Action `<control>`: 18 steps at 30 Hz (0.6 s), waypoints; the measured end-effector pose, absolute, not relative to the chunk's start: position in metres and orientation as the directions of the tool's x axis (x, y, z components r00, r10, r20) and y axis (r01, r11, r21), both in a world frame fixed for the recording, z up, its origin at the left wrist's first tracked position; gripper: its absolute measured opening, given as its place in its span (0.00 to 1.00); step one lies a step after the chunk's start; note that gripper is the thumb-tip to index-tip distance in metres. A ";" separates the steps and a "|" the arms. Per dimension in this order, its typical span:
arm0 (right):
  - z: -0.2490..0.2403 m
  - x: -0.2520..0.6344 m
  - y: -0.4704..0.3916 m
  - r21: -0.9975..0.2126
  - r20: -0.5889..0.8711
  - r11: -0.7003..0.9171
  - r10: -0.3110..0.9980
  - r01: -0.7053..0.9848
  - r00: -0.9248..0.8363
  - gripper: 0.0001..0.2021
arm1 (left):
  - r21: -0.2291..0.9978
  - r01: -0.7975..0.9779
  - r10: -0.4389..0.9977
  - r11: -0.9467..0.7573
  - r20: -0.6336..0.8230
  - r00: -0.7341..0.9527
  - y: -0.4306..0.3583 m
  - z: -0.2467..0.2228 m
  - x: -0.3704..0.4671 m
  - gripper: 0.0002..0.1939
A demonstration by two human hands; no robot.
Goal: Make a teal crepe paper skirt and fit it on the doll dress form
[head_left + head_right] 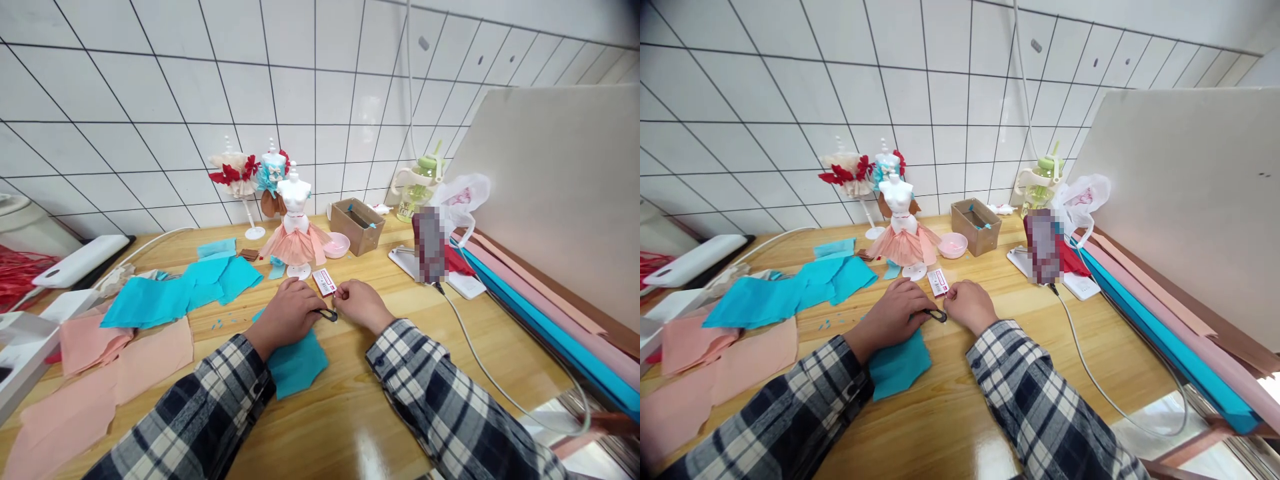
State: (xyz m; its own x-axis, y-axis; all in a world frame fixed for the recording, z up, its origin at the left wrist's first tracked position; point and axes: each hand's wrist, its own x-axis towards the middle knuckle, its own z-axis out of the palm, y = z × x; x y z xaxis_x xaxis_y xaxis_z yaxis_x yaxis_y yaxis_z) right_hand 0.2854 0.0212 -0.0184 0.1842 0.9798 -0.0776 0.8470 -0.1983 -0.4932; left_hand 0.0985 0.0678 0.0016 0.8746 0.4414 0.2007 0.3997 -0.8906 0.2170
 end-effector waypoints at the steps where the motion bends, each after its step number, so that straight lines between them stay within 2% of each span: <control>1: -0.018 0.287 0.022 -0.495 -0.079 -0.201 0.979 0.845 0.186 0.04 | 0.214 0.402 0.442 -0.890 0.197 0.875 0.069 0.002 0.098 0.10; 10: -0.015 0.297 0.022 -0.487 -0.071 -0.228 0.972 0.843 0.222 0.06 | 0.238 0.379 0.419 -0.894 0.147 0.896 0.078 0.003 0.090 0.13; 14: -0.010 0.297 0.019 -0.439 -0.041 -0.204 0.977 0.875 0.207 0.05 | 0.162 0.467 0.494 -0.870 0.261 0.830 0.074 0.002 0.094 0.18; 16: -0.006 0.300 0.015 -0.391 -0.050 -0.215 0.976 0.895 0.212 0.06 | 0.139 0.424 0.446 -0.895 0.277 0.851 0.070 -0.002 0.100 0.21; 18: -0.002 0.304 0.012 -0.354 -0.083 -0.258 0.966 0.899 0.245 0.08 | 0.125 0.349 0.369 -0.929 0.230 0.900 0.065 -0.009 0.105 0.27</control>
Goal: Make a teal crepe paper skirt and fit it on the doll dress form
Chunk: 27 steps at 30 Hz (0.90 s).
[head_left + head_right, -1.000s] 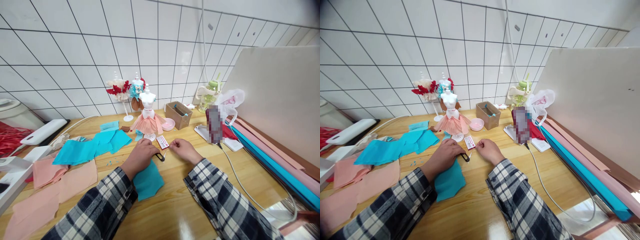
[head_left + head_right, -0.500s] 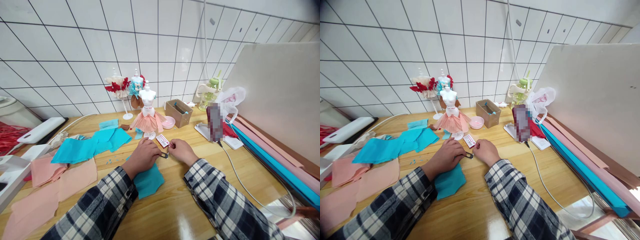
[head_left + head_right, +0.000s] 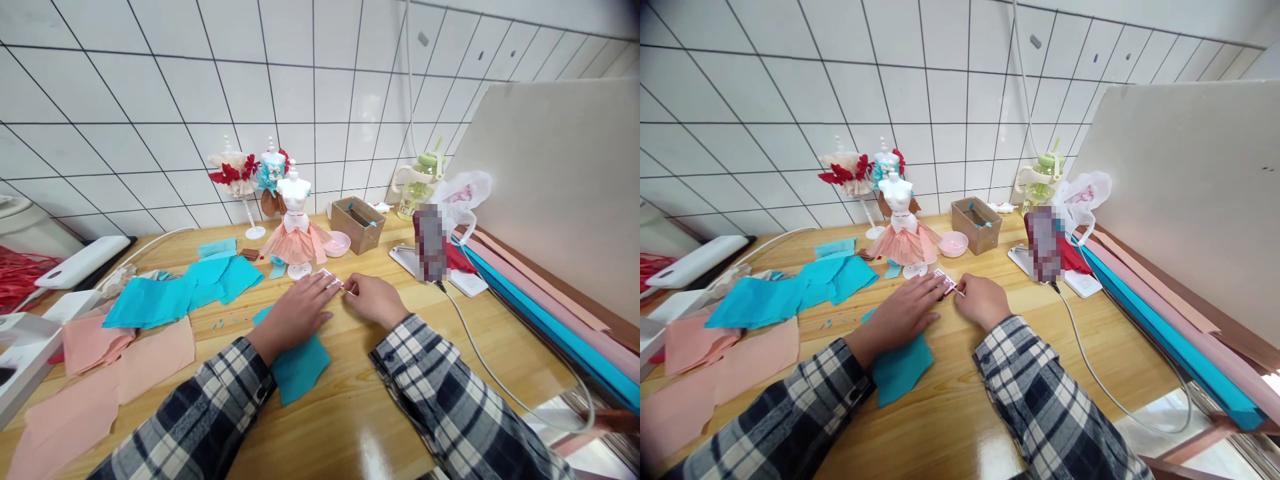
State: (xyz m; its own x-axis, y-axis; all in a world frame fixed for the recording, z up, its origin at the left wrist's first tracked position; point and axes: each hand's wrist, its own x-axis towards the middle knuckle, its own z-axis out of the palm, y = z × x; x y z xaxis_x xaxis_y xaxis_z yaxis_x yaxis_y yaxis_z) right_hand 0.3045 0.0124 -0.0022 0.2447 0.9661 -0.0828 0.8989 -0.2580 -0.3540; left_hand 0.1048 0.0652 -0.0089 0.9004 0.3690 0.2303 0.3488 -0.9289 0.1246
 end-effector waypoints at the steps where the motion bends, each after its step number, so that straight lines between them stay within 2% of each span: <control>1: -0.001 0.307 0.011 -0.351 -0.103 -0.282 0.959 0.893 0.263 0.10 | 0.126 0.334 0.353 -0.934 0.193 0.915 0.064 -0.013 0.107 0.30; 4: 0.001 0.311 0.011 -0.413 -0.165 -0.319 0.947 0.853 0.275 0.14 | 0.161 0.336 0.356 -0.928 0.120 0.927 0.063 -0.025 0.108 0.33; 6: 0.000 0.310 0.013 -0.465 -0.194 -0.296 0.954 0.835 0.230 0.12 | 0.187 0.336 0.360 -0.923 0.113 0.926 0.064 -0.029 0.106 0.32; 11: -0.007 0.303 0.013 -0.463 -0.167 -0.211 0.975 0.861 0.149 0.04 | 0.215 0.369 0.407 -0.904 0.166 0.898 0.065 -0.021 0.103 0.28; 18: 0.000 0.295 0.007 -0.522 -0.192 -0.176 0.978 0.835 0.086 0.05 | 0.206 0.427 0.467 -0.881 0.225 0.855 0.059 -0.010 0.108 0.19; 22: 0.002 0.291 0.005 -0.476 -0.104 -0.113 0.992 0.872 0.072 0.07 | 0.241 0.499 0.550 -0.833 0.252 0.796 0.058 -0.015 0.111 0.13; 27: 0.002 0.287 0.004 -0.420 0.028 0.015 1.000 0.907 -0.004 0.06 | 0.389 0.484 0.602 -0.784 0.287 0.745 0.060 -0.022 0.112 0.08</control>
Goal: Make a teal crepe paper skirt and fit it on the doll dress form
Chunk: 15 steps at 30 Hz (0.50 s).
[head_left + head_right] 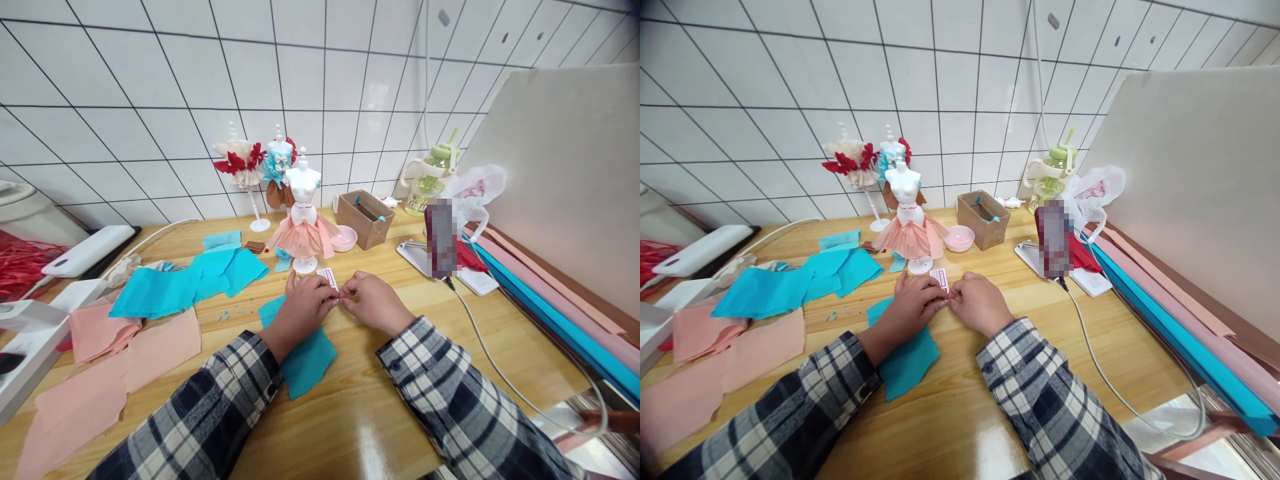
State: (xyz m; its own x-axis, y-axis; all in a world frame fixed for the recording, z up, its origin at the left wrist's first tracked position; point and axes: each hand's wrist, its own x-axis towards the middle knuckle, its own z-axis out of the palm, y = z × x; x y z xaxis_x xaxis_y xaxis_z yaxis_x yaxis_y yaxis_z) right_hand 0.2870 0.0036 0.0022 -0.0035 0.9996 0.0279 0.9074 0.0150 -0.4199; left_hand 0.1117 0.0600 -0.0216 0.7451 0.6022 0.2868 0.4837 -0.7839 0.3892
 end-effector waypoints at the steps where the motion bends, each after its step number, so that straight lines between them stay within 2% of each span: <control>1: 0.003 0.286 0.003 -0.404 0.037 0.035 0.999 0.914 -0.022 0.06 | 0.414 0.480 0.611 -0.773 0.288 0.737 0.060 -0.022 0.112 0.08; 10: 0.008 0.280 -0.003 -0.202 0.076 0.106 0.993 0.974 -0.092 0.06 | 0.519 0.515 0.696 -0.682 0.244 0.676 0.060 -0.022 0.111 0.04; 15: 0.006 0.270 -0.004 -0.124 0.106 0.088 0.992 0.988 -0.075 0.08 | 0.542 0.510 0.703 -0.668 0.233 0.673 0.060 -0.021 0.113 0.04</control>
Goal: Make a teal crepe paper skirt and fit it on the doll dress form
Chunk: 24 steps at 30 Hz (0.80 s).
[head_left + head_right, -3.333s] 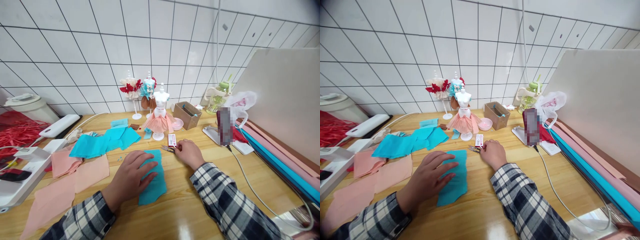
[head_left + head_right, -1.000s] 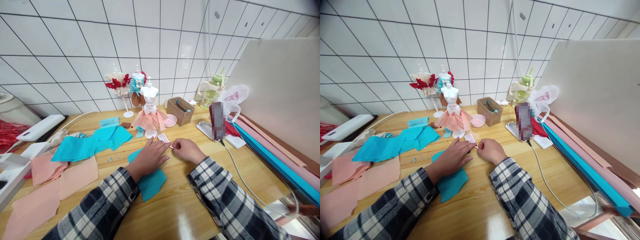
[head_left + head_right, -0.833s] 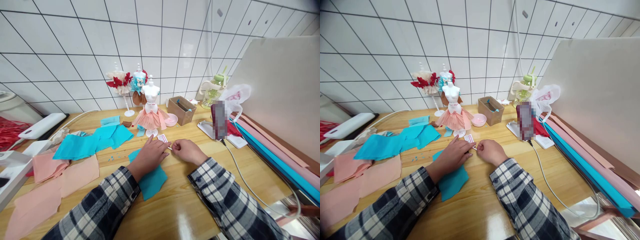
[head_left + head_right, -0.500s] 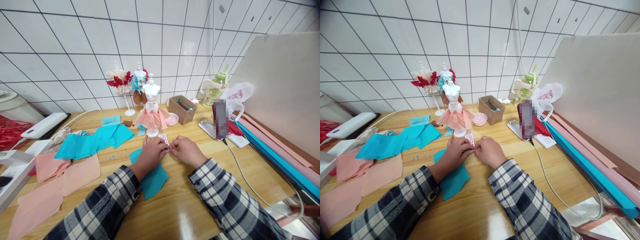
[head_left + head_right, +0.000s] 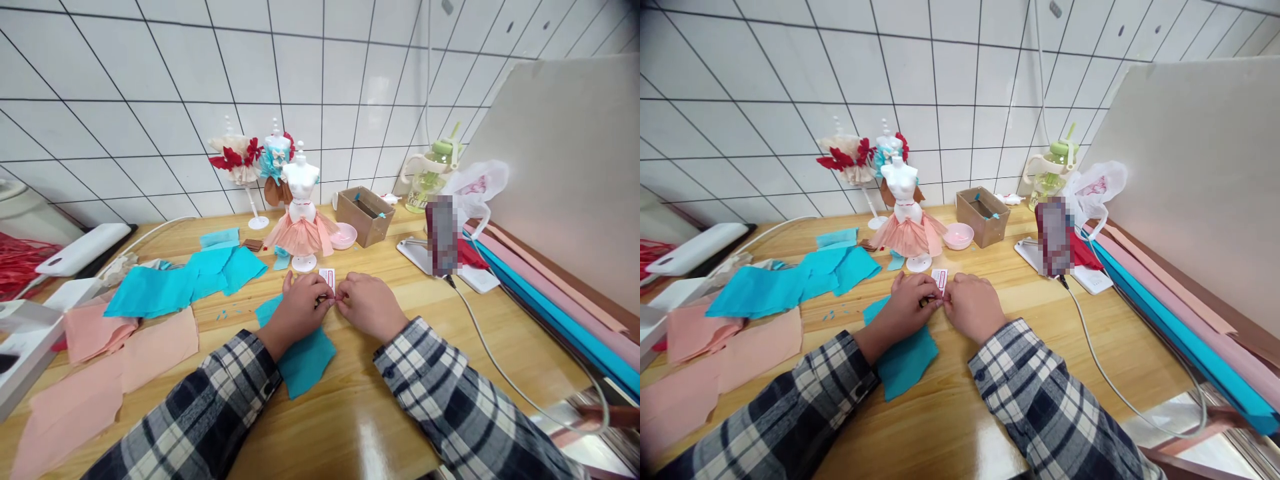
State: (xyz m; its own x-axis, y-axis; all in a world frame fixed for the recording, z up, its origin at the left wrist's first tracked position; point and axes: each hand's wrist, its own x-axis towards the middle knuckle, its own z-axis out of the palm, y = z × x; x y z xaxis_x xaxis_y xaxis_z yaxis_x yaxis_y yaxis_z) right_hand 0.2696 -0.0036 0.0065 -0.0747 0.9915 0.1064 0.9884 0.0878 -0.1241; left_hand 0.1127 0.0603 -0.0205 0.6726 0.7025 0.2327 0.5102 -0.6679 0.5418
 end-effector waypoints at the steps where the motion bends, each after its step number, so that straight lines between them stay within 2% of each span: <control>1: 0.006 0.267 -0.003 -0.112 0.118 0.086 0.990 0.990 -0.073 0.07 | 0.554 0.504 0.703 -0.662 0.227 0.674 0.061 -0.021 0.113 0.05; 4: 0.002 0.260 0.000 -0.071 0.164 0.128 0.980 0.989 -0.115 0.07 | 0.601 0.475 0.704 -0.643 0.219 0.676 0.063 -0.025 0.115 0.06; 8: 0.000 0.256 0.001 -0.039 0.199 0.280 0.943 0.959 -0.267 0.07 | 0.654 0.445 0.726 -0.612 0.241 0.644 0.069 -0.029 0.116 0.05; 10: 0.001 0.255 -0.001 -0.083 0.205 0.369 0.916 0.926 -0.346 0.06 | 0.669 0.449 0.750 -0.592 0.253 0.612 0.073 -0.029 0.114 0.05; 12: 0.001 0.256 -0.002 -0.189 0.226 0.426 0.896 0.885 -0.383 0.05 | 0.680 0.436 0.747 -0.590 0.255 0.614 0.077 -0.027 0.110 0.04; 14: 0.002 0.264 -0.001 -0.342 0.276 0.354 0.923 0.870 -0.267 0.08 | 0.695 0.400 0.720 -0.597 0.244 0.650 0.078 -0.025 0.105 0.05; 16: 0.000 0.278 0.002 -0.496 0.287 0.126 0.958 0.859 0.025 0.14 | 0.698 0.390 0.709 -0.601 0.239 0.664 0.077 -0.025 0.102 0.09; 18: -0.003 0.292 0.007 -0.585 0.207 -0.080 0.947 0.807 0.244 0.21 | 0.675 0.409 0.709 -0.614 0.243 0.662 0.074 -0.027 0.101 0.12; 20: -0.009 0.299 0.011 -0.639 0.135 -0.129 0.952 0.758 0.276 0.30 | 0.640 0.412 0.682 -0.649 0.250 0.687 0.071 -0.027 0.103 0.15; 22: -0.015 0.299 0.013 -0.670 0.103 -0.071 0.977 0.739 0.187 0.37 | 0.634 0.387 0.646 -0.670 0.241 0.725 0.067 -0.026 0.105 0.20; 24: -0.019 0.295 0.013 -0.673 0.115 0.001 0.988 0.740 0.103 0.39 | 0.663 0.368 0.640 -0.652 0.221 0.736 0.065 -0.023 0.106 0.26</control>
State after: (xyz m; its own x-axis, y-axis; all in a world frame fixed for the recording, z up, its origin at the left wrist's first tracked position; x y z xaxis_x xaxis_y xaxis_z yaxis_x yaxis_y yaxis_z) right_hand 0.2949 0.0132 -0.0190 0.1030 0.9880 0.1152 0.7399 0.0013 -0.6728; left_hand 0.1064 0.0649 -0.0233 0.7362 0.6396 0.2210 0.3679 -0.6524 0.6626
